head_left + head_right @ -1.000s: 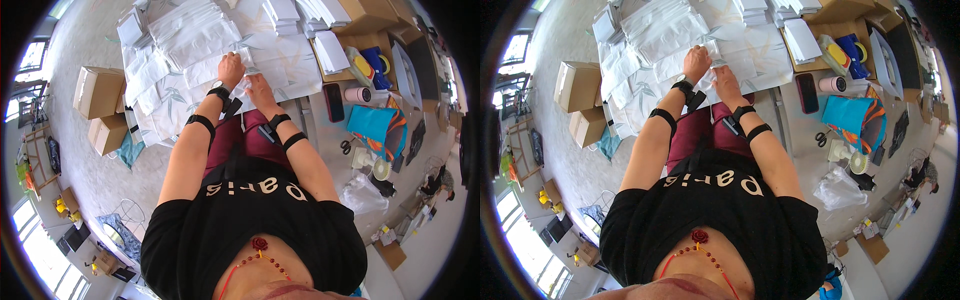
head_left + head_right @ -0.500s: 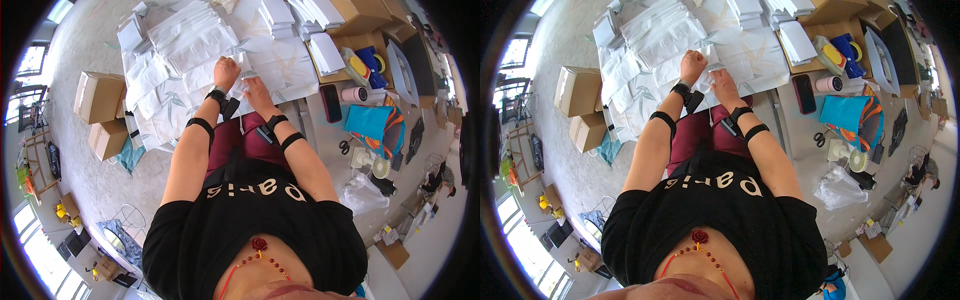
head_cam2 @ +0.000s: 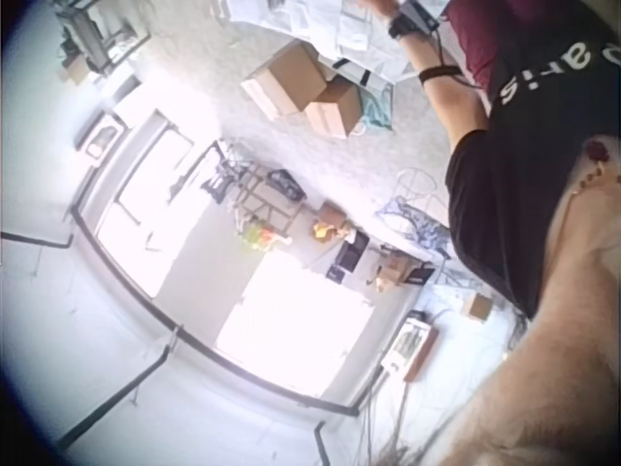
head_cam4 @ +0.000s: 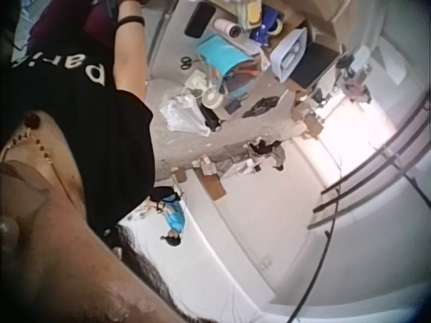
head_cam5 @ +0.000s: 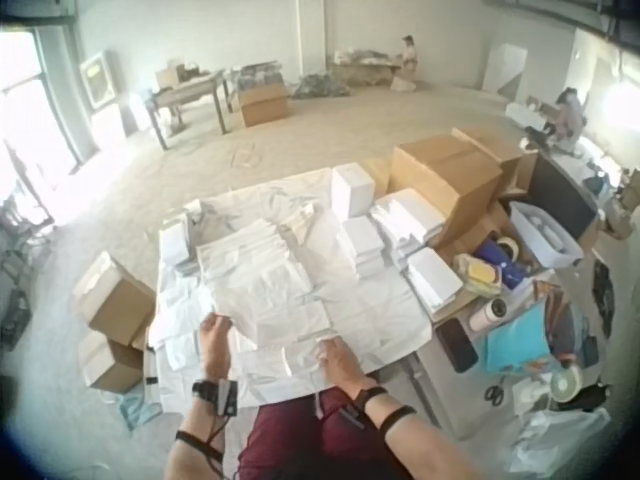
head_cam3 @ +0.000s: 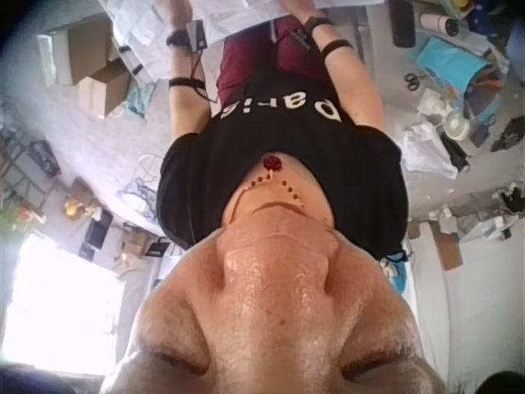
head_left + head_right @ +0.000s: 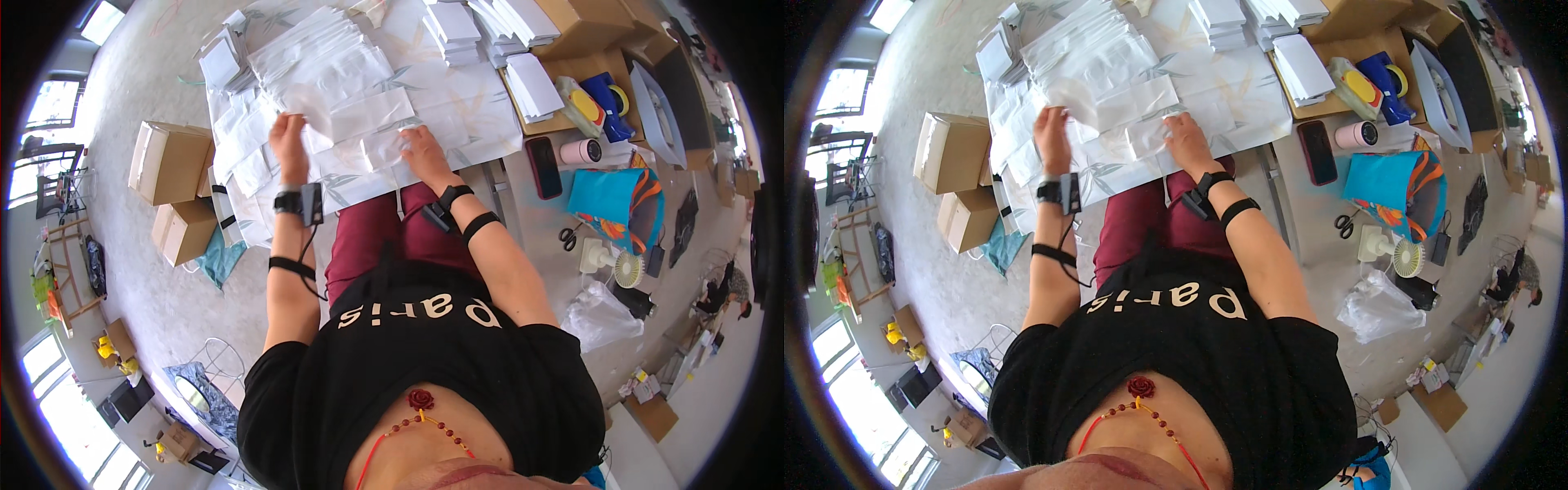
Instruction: The recorder is folding and sorting long white plastic pouches or envelopes on a table.
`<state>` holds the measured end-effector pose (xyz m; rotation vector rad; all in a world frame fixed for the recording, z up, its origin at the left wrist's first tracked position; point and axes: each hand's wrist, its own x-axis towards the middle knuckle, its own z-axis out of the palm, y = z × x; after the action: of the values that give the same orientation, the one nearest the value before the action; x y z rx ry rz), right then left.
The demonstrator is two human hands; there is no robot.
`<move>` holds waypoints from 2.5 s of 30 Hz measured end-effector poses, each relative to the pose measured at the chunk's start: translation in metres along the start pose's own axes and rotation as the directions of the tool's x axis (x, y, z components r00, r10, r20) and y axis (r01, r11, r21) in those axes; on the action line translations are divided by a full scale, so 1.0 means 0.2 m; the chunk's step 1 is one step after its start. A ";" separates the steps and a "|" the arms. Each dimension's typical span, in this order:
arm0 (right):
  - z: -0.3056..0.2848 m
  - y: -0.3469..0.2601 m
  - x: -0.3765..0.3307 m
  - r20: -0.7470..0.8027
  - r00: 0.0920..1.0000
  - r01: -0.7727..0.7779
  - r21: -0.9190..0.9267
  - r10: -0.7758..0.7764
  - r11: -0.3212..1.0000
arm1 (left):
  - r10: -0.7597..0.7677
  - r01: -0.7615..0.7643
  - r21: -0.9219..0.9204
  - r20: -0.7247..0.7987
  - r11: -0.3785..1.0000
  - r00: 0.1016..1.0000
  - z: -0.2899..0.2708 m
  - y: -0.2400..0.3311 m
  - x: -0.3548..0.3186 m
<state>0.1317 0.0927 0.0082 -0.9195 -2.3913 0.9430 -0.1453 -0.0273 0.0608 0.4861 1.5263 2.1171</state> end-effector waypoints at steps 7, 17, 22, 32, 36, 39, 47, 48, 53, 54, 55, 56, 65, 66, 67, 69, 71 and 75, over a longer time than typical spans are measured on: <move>0.00 0.00 0.00 0.030 1.000 0.002 -0.035 0.000 0.999 | 0.152 -0.174 0.253 0.102 0.952 0.983 -0.05 0.49 -0.20; -0.09 -0.19 0.01 -0.095 0.965 0.231 -0.122 -0.243 0.965 | -0.132 0.093 0.268 0.129 0.959 0.983 0.13 -0.07 -0.47; -0.09 -0.47 0.01 -0.047 0.990 0.139 0.256 -0.132 0.956 | -0.253 0.237 0.118 0.150 0.964 0.956 0.13 -0.19 -0.56; 0.03 -0.54 -0.02 -0.012 1.000 0.030 0.338 -0.027 0.941 | -0.169 0.163 0.049 0.203 0.985 0.964 0.08 -0.06 -0.64; 0.06 -0.55 -0.03 -0.034 0.999 0.050 0.336 -0.041 0.941 | -0.115 0.113 0.023 0.182 0.993 0.976 0.06 -0.09 -0.66; 0.06 -0.55 -0.03 -0.041 0.998 0.057 0.329 -0.046 0.943 | -0.098 0.097 0.010 0.160 0.995 0.982 0.06 -0.10 -0.67; -0.01 -0.61 -0.03 -0.116 0.987 0.140 0.289 -0.111 0.947 | -0.052 0.021 0.214 0.140 0.977 0.989 0.09 -0.08 -0.67; -0.01 -0.61 -0.03 -0.111 0.987 0.140 0.289 -0.112 0.947 | -0.040 0.004 0.241 0.146 0.970 0.988 0.10 -0.08 -0.67; -0.01 -0.59 -0.03 -0.116 0.988 0.134 0.302 -0.103 0.944 | 0.021 -0.087 0.409 0.163 0.908 0.986 0.14 -0.04 -0.67; -0.01 -0.59 -0.03 -0.119 0.988 0.132 0.297 -0.101 0.946 | 0.038 -0.107 0.432 0.165 0.895 0.986 0.15 -0.03 -0.67; -0.01 -0.59 -0.03 -0.121 0.988 0.131 0.293 -0.099 0.947 | 0.055 -0.127 0.455 0.167 0.881 0.984 0.15 -0.03 -0.67; -0.01 -0.58 -0.03 -0.129 0.987 0.130 0.279 -0.097 0.951 | 0.083 -0.159 0.483 0.175 0.861 0.981 0.17 -0.02 -0.67; 0.08 -0.46 -0.04 -0.156 0.957 -0.130 0.521 0.244 0.844 | 0.245 -0.189 0.538 -0.033 0.822 0.969 0.11 -0.06 -0.63; 0.09 -0.42 -0.04 -0.136 0.944 -0.158 0.613 0.301 0.774 | 0.228 -0.148 0.478 -0.114 0.866 0.967 0.05 -0.09 -0.62; 0.10 -0.38 -0.05 -0.109 0.929 -0.183 0.696 0.354 0.694 | 0.206 -0.111 0.412 -0.193 0.904 0.959 -0.01 -0.12 -0.61; 0.07 -0.36 -0.06 -0.063 0.900 -0.248 0.741 0.432 0.624 | 0.188 -0.097 0.292 -0.301 0.951 0.935 -0.13 -0.16 -0.61; 0.05 -0.32 -0.09 -0.031 0.865 -0.295 0.775 0.501 0.558 | 0.186 -0.032 0.321 -0.459 0.946 0.869 -0.21 -0.17 -0.61; 0.03 -0.21 -0.14 -0.004 0.818 -0.384 0.740 0.575 0.552 | 0.179 0.069 0.475 -0.457 0.877 0.871 -0.29 -0.18 -0.67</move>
<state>0.1303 0.0476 0.0305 -1.2795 -1.3198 1.6847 -0.0614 -0.1390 0.0070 0.1458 2.3846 1.9832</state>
